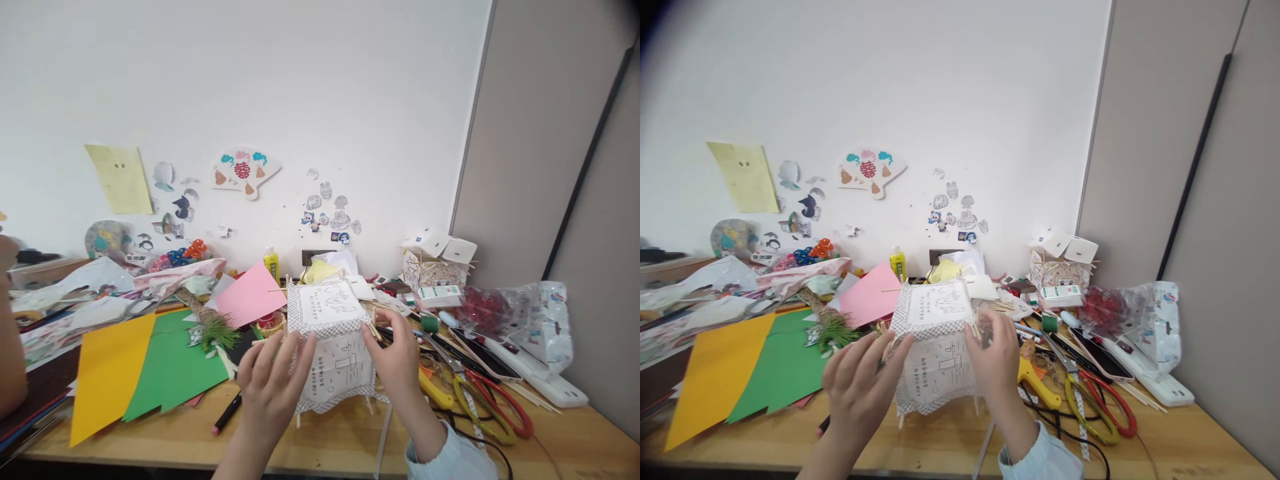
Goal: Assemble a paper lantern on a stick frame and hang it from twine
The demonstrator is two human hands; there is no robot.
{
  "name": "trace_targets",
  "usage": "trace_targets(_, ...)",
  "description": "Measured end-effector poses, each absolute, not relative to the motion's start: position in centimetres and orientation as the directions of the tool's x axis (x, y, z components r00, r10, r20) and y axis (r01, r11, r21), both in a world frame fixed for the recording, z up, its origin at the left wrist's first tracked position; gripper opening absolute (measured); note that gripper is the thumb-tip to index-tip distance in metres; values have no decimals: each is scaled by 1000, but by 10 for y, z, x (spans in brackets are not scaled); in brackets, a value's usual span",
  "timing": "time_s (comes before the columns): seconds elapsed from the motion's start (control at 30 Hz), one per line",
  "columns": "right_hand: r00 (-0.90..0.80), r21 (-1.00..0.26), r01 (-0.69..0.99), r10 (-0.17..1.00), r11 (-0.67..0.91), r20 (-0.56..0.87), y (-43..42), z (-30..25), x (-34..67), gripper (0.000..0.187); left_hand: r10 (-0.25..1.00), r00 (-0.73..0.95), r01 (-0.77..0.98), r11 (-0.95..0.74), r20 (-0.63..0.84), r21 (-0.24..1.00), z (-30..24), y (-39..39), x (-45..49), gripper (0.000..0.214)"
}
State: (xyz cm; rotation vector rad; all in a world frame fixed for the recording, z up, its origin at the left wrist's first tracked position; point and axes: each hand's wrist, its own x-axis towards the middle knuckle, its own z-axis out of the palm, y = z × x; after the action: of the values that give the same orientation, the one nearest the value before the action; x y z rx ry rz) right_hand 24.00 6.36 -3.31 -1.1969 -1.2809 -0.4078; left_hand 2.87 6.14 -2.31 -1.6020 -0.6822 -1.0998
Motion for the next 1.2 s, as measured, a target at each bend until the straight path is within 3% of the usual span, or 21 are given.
trace_targets(0.17, 83, -131, 924, 147, 359, 986, 57, -23, 238, 13, -11, 493, 819, -331, 870, -468, -21, 63, 27, 33)
trace_targets(0.27, -118, 59, 928, 139, 368, 983, 54, -17, 243, 19, -9, 503, 813, -333, 864, -477, -18, 64, 25, 32)
trace_targets(0.37, -244, 170, 916, 168, 364, 955, 53, -14, 251, 20, -12, 527, 809, -299, 850, -506, -13, 64, 24, 28)
trace_targets(0.63, -391, 332, 903, 204, 271, 897, 56, -11, 263, 22, -16, 532, 829, -194, 846, -525, -7, 64, 27, 22)
trace_targets(0.83, -545, 508, 838, 286, 200, 788, 54, 9, 265, 21, -1, 553, 815, -206, 833, -542, -6, 64, 26, 19)
trace_targets(1.0, -709, 659, 705, 263, 262, 654, 54, 21, 276, 25, 57, 527, 834, -227, 848, -503, -6, 62, 29, 16)
trace_targets(1.2, -708, 611, 706, 324, 358, 628, 55, 28, 284, 16, 101, 560, 823, -180, 822, -538, 0, 60, 28, 21)
